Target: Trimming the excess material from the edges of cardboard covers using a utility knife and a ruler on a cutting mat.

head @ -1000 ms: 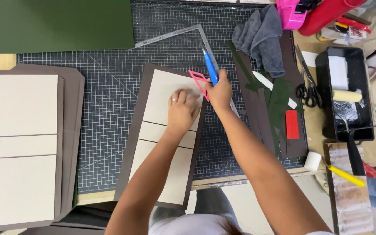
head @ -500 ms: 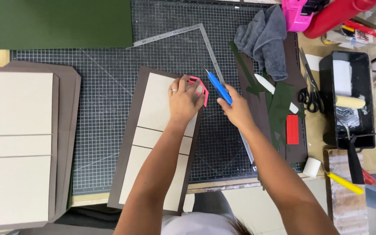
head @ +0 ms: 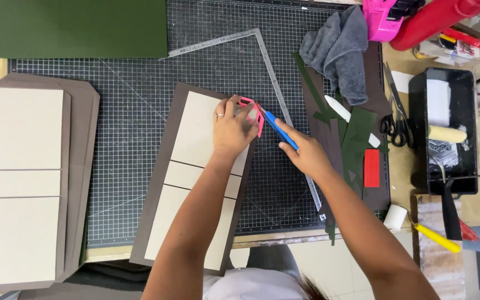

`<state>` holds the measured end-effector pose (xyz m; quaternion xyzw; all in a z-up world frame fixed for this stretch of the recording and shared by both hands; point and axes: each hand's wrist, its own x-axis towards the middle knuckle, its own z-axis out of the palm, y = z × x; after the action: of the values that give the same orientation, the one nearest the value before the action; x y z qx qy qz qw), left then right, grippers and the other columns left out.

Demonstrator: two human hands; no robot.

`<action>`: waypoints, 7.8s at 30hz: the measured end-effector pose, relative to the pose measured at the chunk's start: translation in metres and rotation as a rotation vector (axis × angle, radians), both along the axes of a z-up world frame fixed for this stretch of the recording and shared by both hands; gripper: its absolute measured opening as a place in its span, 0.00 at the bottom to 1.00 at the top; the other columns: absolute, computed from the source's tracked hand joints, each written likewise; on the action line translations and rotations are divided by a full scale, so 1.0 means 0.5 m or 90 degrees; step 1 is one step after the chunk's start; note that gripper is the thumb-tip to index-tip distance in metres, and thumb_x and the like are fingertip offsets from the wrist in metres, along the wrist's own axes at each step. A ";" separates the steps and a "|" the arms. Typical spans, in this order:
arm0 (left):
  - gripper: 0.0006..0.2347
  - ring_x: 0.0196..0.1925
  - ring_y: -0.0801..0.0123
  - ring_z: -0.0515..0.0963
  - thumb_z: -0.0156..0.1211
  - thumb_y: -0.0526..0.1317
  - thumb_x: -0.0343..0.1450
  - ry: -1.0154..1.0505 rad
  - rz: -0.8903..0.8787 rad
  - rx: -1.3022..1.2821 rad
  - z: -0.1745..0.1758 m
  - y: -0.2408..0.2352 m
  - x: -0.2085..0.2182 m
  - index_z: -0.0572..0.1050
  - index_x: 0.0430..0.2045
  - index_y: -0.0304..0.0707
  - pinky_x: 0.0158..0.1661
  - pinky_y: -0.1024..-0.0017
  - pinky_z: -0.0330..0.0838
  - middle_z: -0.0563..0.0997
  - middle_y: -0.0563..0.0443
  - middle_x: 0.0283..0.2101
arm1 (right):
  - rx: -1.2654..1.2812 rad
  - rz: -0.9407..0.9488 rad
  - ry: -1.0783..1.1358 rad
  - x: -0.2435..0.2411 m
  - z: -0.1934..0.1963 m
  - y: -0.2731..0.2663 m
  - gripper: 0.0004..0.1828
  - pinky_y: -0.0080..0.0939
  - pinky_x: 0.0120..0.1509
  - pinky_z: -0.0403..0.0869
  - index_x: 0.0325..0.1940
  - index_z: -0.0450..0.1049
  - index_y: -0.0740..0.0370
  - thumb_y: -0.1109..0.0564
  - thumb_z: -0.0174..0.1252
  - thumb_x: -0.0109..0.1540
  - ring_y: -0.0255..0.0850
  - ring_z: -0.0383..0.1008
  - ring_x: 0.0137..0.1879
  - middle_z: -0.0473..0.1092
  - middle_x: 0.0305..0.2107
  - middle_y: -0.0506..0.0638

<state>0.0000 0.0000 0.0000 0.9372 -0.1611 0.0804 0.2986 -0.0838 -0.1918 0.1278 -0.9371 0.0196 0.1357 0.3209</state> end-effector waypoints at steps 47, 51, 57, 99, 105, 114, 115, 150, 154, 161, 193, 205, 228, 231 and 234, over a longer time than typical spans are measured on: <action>0.23 0.61 0.54 0.70 0.68 0.47 0.69 0.267 0.455 -0.111 0.221 0.486 -0.520 0.76 0.59 0.46 0.59 0.57 0.65 0.77 0.46 0.50 | 0.011 -0.323 -0.044 0.035 -0.081 0.130 0.16 0.52 0.42 0.78 0.52 0.68 0.59 0.57 0.64 0.63 0.50 0.76 0.41 0.71 0.37 0.52; 0.25 0.52 0.70 0.77 0.63 0.37 0.70 0.431 0.742 -0.616 0.235 0.466 -0.627 0.66 0.64 0.36 0.50 0.74 0.72 0.77 0.48 0.52 | 0.170 -0.386 0.048 -0.055 -0.063 0.132 0.14 0.48 0.44 0.70 0.50 0.66 0.53 0.53 0.63 0.64 0.42 0.69 0.35 0.67 0.30 0.45; 0.12 0.24 0.80 0.67 0.66 0.35 0.70 0.494 0.768 -0.865 0.227 0.450 -0.612 0.70 0.44 0.39 0.38 0.68 0.79 0.66 0.58 0.20 | 0.297 -0.425 -0.016 -0.026 -0.071 0.206 0.15 0.43 0.46 0.73 0.50 0.66 0.54 0.57 0.62 0.63 0.38 0.71 0.37 0.70 0.34 0.44; 0.22 0.70 0.55 0.63 0.68 0.56 0.66 -0.018 -0.280 0.036 0.036 0.015 -0.230 0.77 0.56 0.67 0.62 0.53 0.65 0.68 0.57 0.65 | 0.103 -0.521 -0.005 -0.249 -0.083 0.125 0.22 0.46 0.40 0.80 0.55 0.64 0.64 0.55 0.64 0.64 0.50 0.82 0.35 0.77 0.38 0.60; 0.21 0.70 0.55 0.61 0.65 0.55 0.65 -0.021 -0.295 0.043 0.021 0.004 -0.222 0.77 0.54 0.69 0.62 0.54 0.60 0.66 0.57 0.65 | 0.264 -0.567 0.034 -0.262 -0.060 0.105 0.21 0.42 0.39 0.82 0.54 0.62 0.64 0.53 0.61 0.65 0.45 0.83 0.32 0.78 0.39 0.58; 0.15 0.68 0.54 0.64 0.65 0.56 0.67 -0.064 -0.253 -0.016 0.010 -0.011 -0.228 0.81 0.48 0.65 0.59 0.54 0.60 0.69 0.53 0.62 | 0.274 -0.603 0.070 -0.378 -0.058 0.076 0.26 0.44 0.36 0.82 0.63 0.63 0.66 0.47 0.58 0.69 0.49 0.82 0.30 0.76 0.31 0.60; 0.15 0.68 0.54 0.64 0.65 0.56 0.67 -0.064 -0.253 -0.015 0.011 -0.010 -0.228 0.81 0.48 0.65 0.59 0.54 0.60 0.69 0.53 0.62 | 0.275 -0.603 0.070 -0.374 -0.025 0.094 0.26 0.44 0.36 0.82 0.63 0.63 0.66 0.47 0.58 0.69 0.49 0.82 0.30 0.76 0.31 0.60; 0.14 0.70 0.52 0.61 0.65 0.55 0.66 -0.012 -0.230 -0.009 0.022 -0.022 -0.230 0.79 0.42 0.58 0.65 0.50 0.57 0.64 0.52 0.66 | -0.059 -0.172 0.172 -0.384 0.068 0.105 0.32 0.56 0.34 0.79 0.77 0.51 0.45 0.55 0.48 0.69 0.62 0.83 0.41 0.77 0.44 0.68; 0.15 0.70 0.51 0.61 0.65 0.54 0.65 -0.020 -0.230 -0.021 0.009 -0.024 -0.227 0.78 0.43 0.59 0.65 0.49 0.56 0.63 0.51 0.67 | -0.063 -0.168 0.212 -0.454 0.079 0.103 0.33 0.59 0.37 0.79 0.77 0.49 0.43 0.54 0.48 0.68 0.65 0.82 0.42 0.76 0.47 0.71; 0.15 0.69 0.52 0.61 0.67 0.54 0.65 -0.036 -0.231 -0.026 0.011 -0.018 -0.234 0.79 0.43 0.59 0.65 0.51 0.56 0.64 0.53 0.66 | -0.042 -0.255 0.228 -0.462 0.119 0.093 0.35 0.61 0.48 0.79 0.77 0.54 0.36 0.55 0.52 0.66 0.68 0.80 0.49 0.77 0.48 0.69; 0.33 0.72 0.42 0.59 0.75 0.51 0.68 0.149 0.201 0.134 0.017 0.507 0.206 0.66 0.68 0.50 0.65 0.44 0.60 0.67 0.42 0.66 | -0.108 -0.483 -0.073 -0.295 -0.095 0.053 0.17 0.62 0.47 0.75 0.51 0.69 0.63 0.56 0.65 0.62 0.65 0.79 0.42 0.74 0.33 0.62; 0.27 0.61 0.48 0.67 0.73 0.52 0.70 0.068 0.118 0.231 0.113 0.498 0.022 0.76 0.61 0.42 0.57 0.50 0.69 0.71 0.44 0.56 | -0.196 -0.423 -0.318 -0.288 -0.121 -0.021 0.17 0.68 0.53 0.67 0.51 0.68 0.76 0.62 0.66 0.65 0.77 0.69 0.50 0.69 0.38 0.76; 0.19 0.47 0.61 0.75 0.63 0.39 0.71 0.616 0.706 -0.686 0.237 0.481 -0.756 0.67 0.52 0.24 0.49 0.54 0.80 0.69 0.44 0.38 | -0.255 -0.358 -0.219 -0.339 -0.154 -0.047 0.19 0.60 0.48 0.69 0.42 0.69 0.63 0.50 0.69 0.61 0.62 0.72 0.46 0.73 0.35 0.61; 0.19 0.42 0.70 0.73 0.73 0.50 0.63 0.681 0.662 -0.351 0.210 0.513 -0.737 0.82 0.29 0.27 0.41 0.66 0.66 0.79 0.46 0.35 | -0.205 -0.377 -0.151 -0.348 -0.154 -0.063 0.20 0.63 0.48 0.69 0.45 0.68 0.60 0.48 0.70 0.60 0.65 0.74 0.45 0.74 0.36 0.60; 0.12 0.33 0.68 0.75 0.69 0.42 0.68 0.753 0.596 -0.559 0.277 0.496 -0.677 0.83 0.38 0.30 0.23 0.71 0.64 0.82 0.52 0.37 | -0.145 -0.387 -0.033 -0.321 -0.120 -0.060 0.18 0.64 0.42 0.72 0.49 0.63 0.57 0.56 0.66 0.63 0.63 0.77 0.43 0.75 0.37 0.59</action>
<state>-0.3386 0.2478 0.1386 0.5956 0.4673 -0.2499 0.6037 -0.2444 -0.2217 0.0676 -0.9214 0.3054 0.0065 0.2402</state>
